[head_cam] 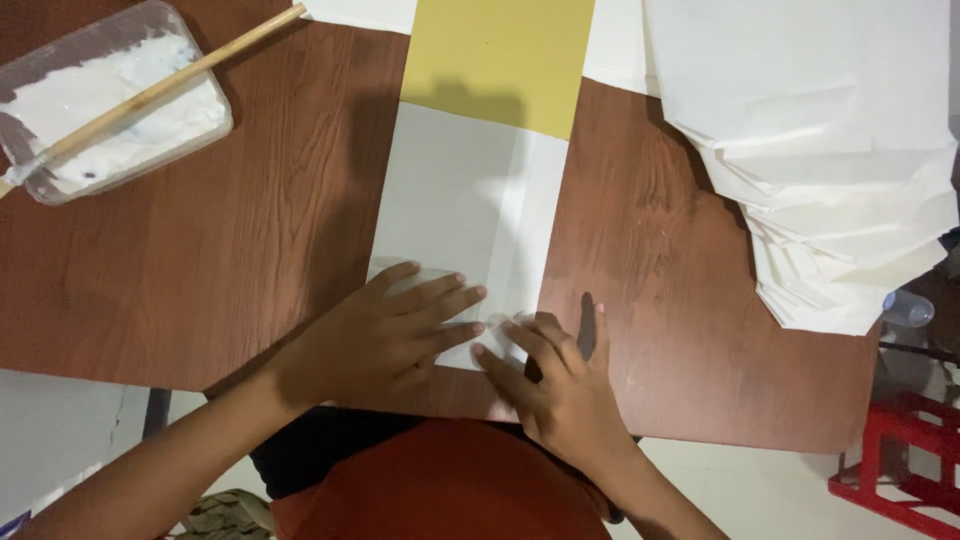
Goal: The person folds a white sheet of paper into a triangular shape on a wooden table. They then use a brush to apply a white adhesive from a container onto the folded paper and press the edges together to secure the fold.
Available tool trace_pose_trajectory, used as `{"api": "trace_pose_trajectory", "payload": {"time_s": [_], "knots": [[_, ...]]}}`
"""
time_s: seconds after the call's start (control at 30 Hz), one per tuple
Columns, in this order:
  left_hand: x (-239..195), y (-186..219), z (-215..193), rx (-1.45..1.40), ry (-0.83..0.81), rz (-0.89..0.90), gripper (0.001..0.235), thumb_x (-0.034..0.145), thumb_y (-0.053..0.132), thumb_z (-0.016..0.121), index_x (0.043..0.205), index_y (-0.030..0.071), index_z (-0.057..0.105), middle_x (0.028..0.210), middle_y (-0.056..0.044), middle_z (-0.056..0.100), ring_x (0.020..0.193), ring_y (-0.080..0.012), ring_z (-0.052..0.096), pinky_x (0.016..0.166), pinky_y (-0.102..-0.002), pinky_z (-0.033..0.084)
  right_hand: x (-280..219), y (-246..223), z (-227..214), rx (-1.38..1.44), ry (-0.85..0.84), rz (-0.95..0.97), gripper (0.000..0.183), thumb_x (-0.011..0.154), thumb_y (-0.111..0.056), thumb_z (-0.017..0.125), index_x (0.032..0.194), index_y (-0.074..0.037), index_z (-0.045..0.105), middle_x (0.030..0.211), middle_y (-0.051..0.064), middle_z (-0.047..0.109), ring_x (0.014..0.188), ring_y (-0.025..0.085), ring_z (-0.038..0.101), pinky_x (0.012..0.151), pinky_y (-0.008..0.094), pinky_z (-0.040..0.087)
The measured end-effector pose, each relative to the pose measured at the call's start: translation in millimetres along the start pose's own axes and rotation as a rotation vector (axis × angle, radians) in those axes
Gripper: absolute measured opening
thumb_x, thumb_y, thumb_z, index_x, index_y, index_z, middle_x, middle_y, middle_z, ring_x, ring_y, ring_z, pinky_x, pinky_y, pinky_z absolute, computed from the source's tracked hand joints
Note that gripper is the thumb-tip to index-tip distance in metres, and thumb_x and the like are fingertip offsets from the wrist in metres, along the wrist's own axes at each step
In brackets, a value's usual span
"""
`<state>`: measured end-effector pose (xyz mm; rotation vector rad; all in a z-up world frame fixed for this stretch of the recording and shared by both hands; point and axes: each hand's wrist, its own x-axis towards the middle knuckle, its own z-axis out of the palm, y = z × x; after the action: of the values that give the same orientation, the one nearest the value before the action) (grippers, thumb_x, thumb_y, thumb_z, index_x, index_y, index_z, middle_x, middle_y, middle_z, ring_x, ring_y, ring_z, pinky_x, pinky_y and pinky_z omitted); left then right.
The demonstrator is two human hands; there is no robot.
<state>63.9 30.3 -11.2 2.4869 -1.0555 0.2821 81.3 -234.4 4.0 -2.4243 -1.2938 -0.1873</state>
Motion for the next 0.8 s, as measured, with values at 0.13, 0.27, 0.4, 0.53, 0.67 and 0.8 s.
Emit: {"api": "trace_pose_trajectory", "payload": {"time_s": [0.13, 0.27, 0.4, 0.53, 0.67, 0.8], "knots": [[-0.1, -0.5, -3.7, -0.004, -0.026, 0.022, 0.041, 0.1, 0.023, 0.052, 0.139, 0.014, 0.059, 0.151, -0.013, 0.054, 0.135, -0.0324, 0.055, 0.103, -0.052, 0.043, -0.6, 1.6, -1.7, 0.045, -0.048, -0.011, 0.038, 0.1, -0.013, 0.057, 0.135, -0.025, 0.062, 0.123, 0.01, 0.06, 0.12, 0.031, 0.057, 0.113, 0.08, 0.021], [-1.0, 0.6, -3.2, 0.032, -0.015, 0.033, 0.029, 0.104, 0.03, 0.048, 0.127, 0.021, 0.063, 0.146, -0.015, 0.056, 0.132, -0.0365, 0.058, 0.101, -0.055, 0.044, -3.3, 2.2, 1.0, 0.013, -0.048, -0.028, 0.048, 0.092, -0.004, 0.056, 0.135, -0.025, 0.066, 0.125, 0.006, 0.058, 0.118, 0.029, 0.054, 0.114, 0.079, 0.021], [-2.3, 0.6, -1.7, 0.082, 0.046, 0.066, 0.027, 0.107, 0.031, 0.051, 0.133, 0.024, 0.055, 0.143, -0.014, 0.057, 0.132, -0.0377, 0.059, 0.098, -0.055, 0.048, -2.9, -2.8, -5.8, 0.021, -0.012, 0.021, 0.046, 0.095, -0.005, 0.056, 0.137, -0.024, 0.062, 0.126, 0.0, 0.064, 0.111, 0.023, 0.062, 0.117, 0.075, 0.02], [-1.0, -0.2, -4.6, 0.072, 0.008, 0.087, 0.024, 0.107, 0.023, 0.045, 0.125, 0.02, 0.06, 0.143, -0.016, 0.058, 0.131, -0.0413, 0.057, 0.098, -0.059, 0.046, -7.6, 1.8, -0.7, 0.0, -0.008, 0.007, 0.047, 0.092, -0.006, 0.057, 0.134, -0.025, 0.064, 0.128, 0.0, 0.064, 0.113, 0.023, 0.063, 0.116, 0.077, 0.021], [-1.3, -1.8, -7.6, 0.008, 0.009, 0.071, 0.024, 0.099, 0.02, 0.055, 0.12, 0.019, 0.066, 0.14, -0.015, 0.06, 0.131, -0.041, 0.057, 0.099, -0.059, 0.045, -7.0, 2.6, -0.8, 0.037, 0.002, -0.012, 0.041, 0.093, -0.008, 0.057, 0.131, -0.022, 0.065, 0.128, 0.001, 0.065, 0.118, 0.024, 0.062, 0.115, 0.079, 0.019], [0.6, 0.4, -12.3, -0.1, 0.045, 0.04, 0.025, 0.097, 0.018, 0.051, 0.112, 0.013, 0.071, 0.139, -0.017, 0.062, 0.131, -0.0426, 0.057, 0.101, -0.061, 0.043, -7.3, 2.6, -0.1, 0.032, -0.025, -0.043, 0.037, 0.099, -0.01, 0.047, 0.129, -0.02, 0.065, 0.136, 0.002, 0.061, 0.129, 0.027, 0.058, 0.115, 0.077, 0.018]]}}
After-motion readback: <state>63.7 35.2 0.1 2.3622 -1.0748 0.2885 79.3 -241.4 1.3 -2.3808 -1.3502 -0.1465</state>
